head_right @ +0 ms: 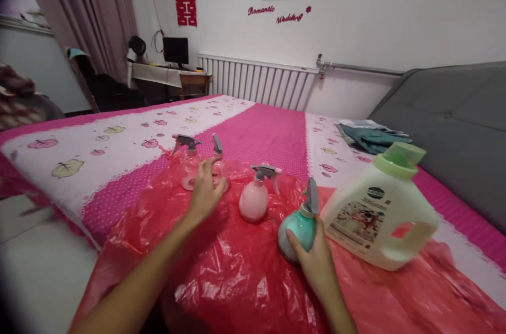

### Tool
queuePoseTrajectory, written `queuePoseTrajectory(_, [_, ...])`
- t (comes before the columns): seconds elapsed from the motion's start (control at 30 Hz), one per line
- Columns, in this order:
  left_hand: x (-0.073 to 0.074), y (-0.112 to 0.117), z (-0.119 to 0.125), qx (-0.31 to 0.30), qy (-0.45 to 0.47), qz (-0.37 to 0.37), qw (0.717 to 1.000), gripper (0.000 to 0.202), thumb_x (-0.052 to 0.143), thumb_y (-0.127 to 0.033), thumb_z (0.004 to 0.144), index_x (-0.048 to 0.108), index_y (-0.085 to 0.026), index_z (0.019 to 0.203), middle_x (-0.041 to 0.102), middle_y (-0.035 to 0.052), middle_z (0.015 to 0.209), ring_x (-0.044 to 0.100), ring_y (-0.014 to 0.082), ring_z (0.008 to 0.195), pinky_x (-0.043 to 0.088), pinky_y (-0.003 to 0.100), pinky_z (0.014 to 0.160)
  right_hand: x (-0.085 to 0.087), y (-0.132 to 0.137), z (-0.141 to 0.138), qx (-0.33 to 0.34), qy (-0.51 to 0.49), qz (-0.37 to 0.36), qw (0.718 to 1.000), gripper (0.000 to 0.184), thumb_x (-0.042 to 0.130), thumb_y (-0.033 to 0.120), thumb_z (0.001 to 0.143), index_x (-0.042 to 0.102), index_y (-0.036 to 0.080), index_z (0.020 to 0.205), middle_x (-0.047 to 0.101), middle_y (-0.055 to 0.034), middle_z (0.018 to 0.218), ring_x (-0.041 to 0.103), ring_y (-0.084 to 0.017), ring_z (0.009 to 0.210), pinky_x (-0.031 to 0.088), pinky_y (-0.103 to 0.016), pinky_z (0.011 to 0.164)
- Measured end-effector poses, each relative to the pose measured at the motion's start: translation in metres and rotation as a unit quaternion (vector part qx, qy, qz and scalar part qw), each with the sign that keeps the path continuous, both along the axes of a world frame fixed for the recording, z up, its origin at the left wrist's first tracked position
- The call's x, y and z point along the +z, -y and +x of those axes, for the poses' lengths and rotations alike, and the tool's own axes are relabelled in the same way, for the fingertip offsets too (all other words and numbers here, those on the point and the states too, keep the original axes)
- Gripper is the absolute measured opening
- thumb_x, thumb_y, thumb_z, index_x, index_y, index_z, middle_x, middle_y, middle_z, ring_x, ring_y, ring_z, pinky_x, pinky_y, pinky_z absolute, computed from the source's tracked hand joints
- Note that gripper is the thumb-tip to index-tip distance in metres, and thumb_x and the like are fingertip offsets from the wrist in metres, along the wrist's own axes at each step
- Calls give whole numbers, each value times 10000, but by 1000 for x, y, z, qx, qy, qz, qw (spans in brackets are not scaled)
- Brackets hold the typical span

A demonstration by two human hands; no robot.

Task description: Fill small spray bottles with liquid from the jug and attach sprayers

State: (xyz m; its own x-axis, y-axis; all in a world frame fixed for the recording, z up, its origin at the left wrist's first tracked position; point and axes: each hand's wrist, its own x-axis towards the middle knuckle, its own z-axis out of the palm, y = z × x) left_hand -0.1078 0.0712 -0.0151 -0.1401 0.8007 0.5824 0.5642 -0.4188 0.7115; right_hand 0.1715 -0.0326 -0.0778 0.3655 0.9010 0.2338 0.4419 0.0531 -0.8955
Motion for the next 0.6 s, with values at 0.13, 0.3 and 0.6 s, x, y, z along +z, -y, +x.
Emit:
queuePoseTrajectory(0.13, [-7,-12,1,1,-11,-25,1000,739,616,-129,882,373,-205,1575,402,232,1630,401,382,1545,401,569,1215,1,0,-1,2,12,-3,1000,878,679,750,721,462,187,1359,594,-174,1363,571,-376,1272,402,-543,1142])
queuePoseTrajectory(0.3, [-5,-23,-3,7,-42,-59,997,811,630,-159,893,284,-176,1625,443,249,1623,470,383,1506,418,558,1192,2,1,-3,-1,18,-5,1000,869,667,745,722,461,184,1353,593,-174,1364,579,-382,1268,426,-538,1122])
queuePoseTrajectory(0.6, [8,-6,-7,47,-111,-83,989,533,688,-301,899,604,-168,1408,612,187,1323,709,348,1021,541,460,873,-1,-1,-2,4,19,-3,1000,841,670,752,716,485,194,1317,608,-152,1321,598,-370,1230,429,-523,1117])
